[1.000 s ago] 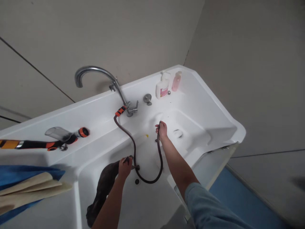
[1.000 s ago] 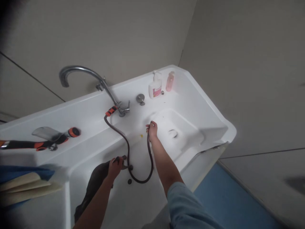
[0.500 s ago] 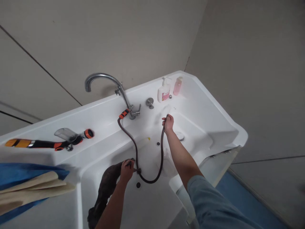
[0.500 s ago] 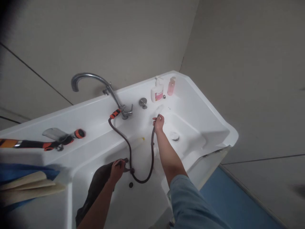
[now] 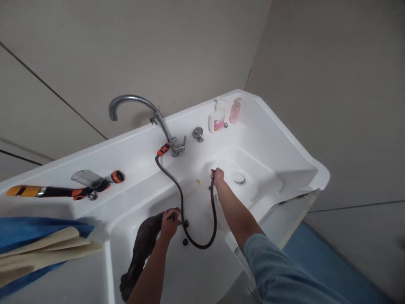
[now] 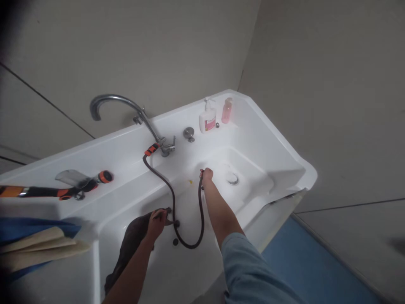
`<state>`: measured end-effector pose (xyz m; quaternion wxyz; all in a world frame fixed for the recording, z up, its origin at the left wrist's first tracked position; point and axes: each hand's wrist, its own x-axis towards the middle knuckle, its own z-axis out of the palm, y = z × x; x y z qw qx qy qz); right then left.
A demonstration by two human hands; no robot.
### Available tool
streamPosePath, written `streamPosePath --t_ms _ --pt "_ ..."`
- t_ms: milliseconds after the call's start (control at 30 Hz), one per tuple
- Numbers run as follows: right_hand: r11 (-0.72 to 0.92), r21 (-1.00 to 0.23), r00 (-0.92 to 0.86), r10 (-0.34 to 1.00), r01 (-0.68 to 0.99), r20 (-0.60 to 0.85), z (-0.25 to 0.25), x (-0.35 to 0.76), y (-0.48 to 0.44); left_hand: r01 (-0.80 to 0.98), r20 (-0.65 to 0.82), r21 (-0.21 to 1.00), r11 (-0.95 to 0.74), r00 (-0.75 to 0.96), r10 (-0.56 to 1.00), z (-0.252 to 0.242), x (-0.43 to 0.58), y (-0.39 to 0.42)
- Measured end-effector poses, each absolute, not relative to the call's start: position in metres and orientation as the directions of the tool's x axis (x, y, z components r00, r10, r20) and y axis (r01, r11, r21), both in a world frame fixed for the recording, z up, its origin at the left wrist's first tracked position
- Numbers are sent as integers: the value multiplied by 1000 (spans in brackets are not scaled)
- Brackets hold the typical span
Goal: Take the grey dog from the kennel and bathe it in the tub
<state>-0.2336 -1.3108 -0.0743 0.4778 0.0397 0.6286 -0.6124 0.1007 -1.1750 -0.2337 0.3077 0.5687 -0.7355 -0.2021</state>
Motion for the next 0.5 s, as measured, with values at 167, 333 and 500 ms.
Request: streamPosePath --t_ms 167,333,500 --pt "279 -746 -532 -556 604 -639 -76 -211 -1307 -717 157 664 211 -142 -977 -228 99 -1176" --pt "416 -696 -385 -612 585 -690 -87 -153 -1286 -724 94 679 125 -84 -992 -207 93 -1179" --pt "495 -690 -348 -615 528 -707 -107 -121 -1252 -733 34 676 78 -74 -997 -195 91 -1175"
